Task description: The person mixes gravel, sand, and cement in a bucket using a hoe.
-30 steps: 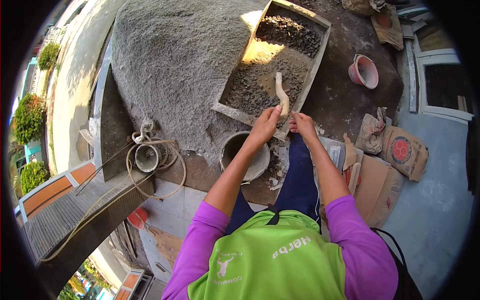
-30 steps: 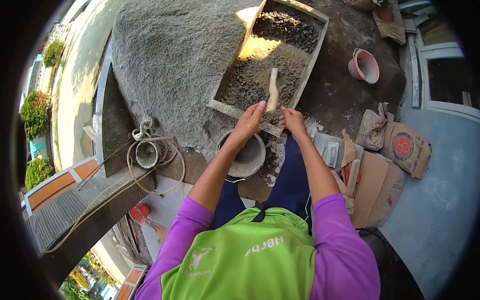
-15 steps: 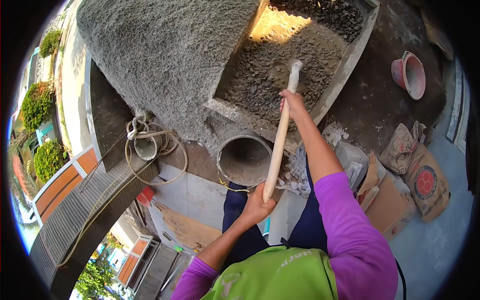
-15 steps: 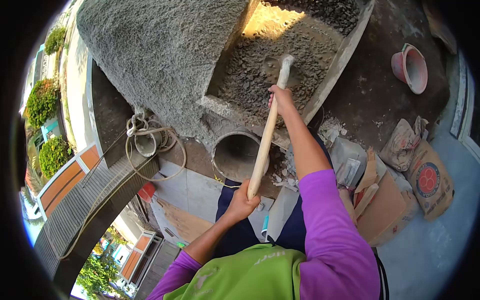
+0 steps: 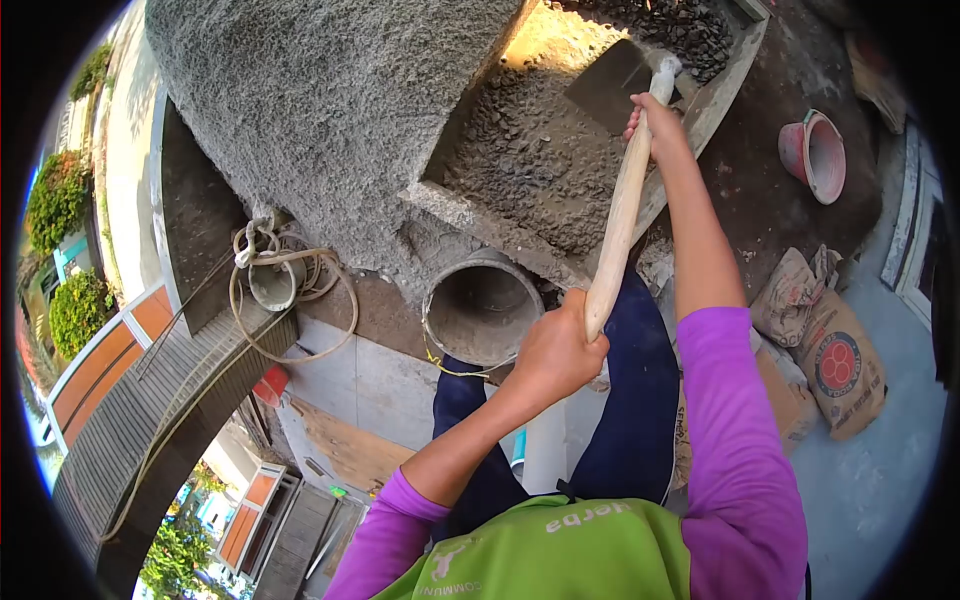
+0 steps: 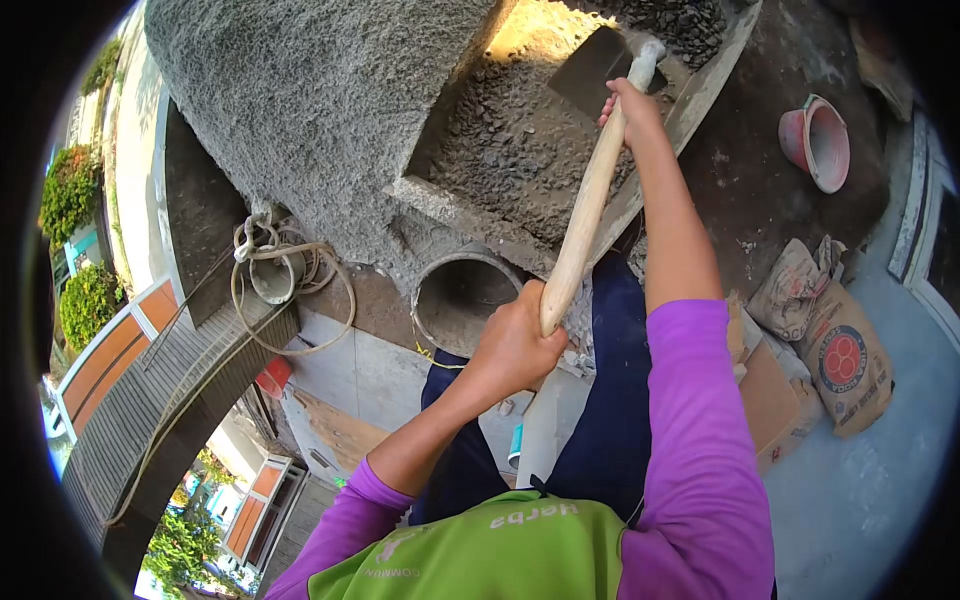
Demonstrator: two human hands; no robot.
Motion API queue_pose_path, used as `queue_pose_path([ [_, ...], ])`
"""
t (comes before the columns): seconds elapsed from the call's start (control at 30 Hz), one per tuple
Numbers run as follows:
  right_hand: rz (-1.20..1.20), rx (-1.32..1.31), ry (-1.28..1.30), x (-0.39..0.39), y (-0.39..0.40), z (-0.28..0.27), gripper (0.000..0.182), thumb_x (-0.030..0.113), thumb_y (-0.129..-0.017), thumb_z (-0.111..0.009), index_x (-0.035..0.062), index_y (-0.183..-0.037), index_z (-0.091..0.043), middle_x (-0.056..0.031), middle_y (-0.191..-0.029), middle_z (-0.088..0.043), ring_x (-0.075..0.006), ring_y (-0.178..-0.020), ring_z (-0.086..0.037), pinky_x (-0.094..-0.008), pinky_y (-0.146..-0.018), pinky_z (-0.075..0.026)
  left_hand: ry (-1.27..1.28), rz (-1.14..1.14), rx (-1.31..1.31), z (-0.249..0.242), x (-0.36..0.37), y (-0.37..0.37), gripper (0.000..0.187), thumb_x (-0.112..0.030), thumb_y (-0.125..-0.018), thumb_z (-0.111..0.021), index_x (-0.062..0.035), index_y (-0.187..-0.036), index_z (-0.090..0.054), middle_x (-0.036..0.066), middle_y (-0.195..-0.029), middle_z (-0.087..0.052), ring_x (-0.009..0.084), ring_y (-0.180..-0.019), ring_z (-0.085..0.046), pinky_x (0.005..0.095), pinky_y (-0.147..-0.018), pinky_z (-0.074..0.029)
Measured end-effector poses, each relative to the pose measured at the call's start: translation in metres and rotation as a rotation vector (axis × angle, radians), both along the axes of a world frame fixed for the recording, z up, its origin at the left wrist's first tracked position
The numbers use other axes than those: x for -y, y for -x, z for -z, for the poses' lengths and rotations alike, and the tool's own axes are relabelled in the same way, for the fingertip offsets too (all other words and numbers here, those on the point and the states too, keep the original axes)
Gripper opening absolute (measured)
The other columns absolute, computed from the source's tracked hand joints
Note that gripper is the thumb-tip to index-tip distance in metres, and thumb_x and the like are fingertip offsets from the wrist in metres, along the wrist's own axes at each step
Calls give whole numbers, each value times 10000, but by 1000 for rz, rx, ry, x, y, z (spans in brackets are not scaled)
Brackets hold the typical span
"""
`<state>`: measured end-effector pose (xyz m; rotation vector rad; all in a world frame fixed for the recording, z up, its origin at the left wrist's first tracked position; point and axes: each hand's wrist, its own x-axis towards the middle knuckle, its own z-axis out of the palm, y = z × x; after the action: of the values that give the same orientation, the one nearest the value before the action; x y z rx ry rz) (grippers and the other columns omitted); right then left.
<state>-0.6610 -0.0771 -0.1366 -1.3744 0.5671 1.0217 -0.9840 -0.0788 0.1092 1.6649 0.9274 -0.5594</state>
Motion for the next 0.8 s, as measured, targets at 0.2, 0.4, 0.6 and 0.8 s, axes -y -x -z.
queue_pose_path([
  [0.2, 52, -268, 26, 17, 165, 61, 172, 123, -887, -634, 34, -895, -487, -71, -722, -488, -208, -543, -506, -399, -475, -488, -18, 76, -189, -21, -27, 77, 337, -135, -822, -662, 33, -1094, -556, 321, -869, -667, 524, -867, -649, 529, -761, -514],
  [0.4, 212, -292, -43, -28, 225, -36, 207, 112, -853, -647, 34, -958, -487, -82, -703, -495, -216, -525, -513, -407, -469, -488, 10, 5, -221, -78, -92, 159, 232, -88, -793, -655, 7, -996, -595, 208, -735, -639, 342, -658, -660, 426, -655, -514],
  [0.6, 191, -106, -218, -40, 180, -145, 286, 149, -862, -686, 36, -1013, -470, -82, -683, -512, -205, -466, -516, -390, -411, -482, -35, 10, -111, -85, -67, 182, 235, -89, -778, -676, -5, -981, -592, 133, -686, -585, 218, -614, -585, 370, -623, -498],
  [0.8, -16, 312, -89, -6, -44, -112, 312, 208, -879, -744, 23, -976, -511, -65, -761, -531, -153, -585, -552, -339, -487, -515, 30, -92, 208, 17, 14, -7, 278, -102, -801, -640, 2, -1045, -556, 229, -776, -635, 401, -713, -677, 446, -666, -523],
])
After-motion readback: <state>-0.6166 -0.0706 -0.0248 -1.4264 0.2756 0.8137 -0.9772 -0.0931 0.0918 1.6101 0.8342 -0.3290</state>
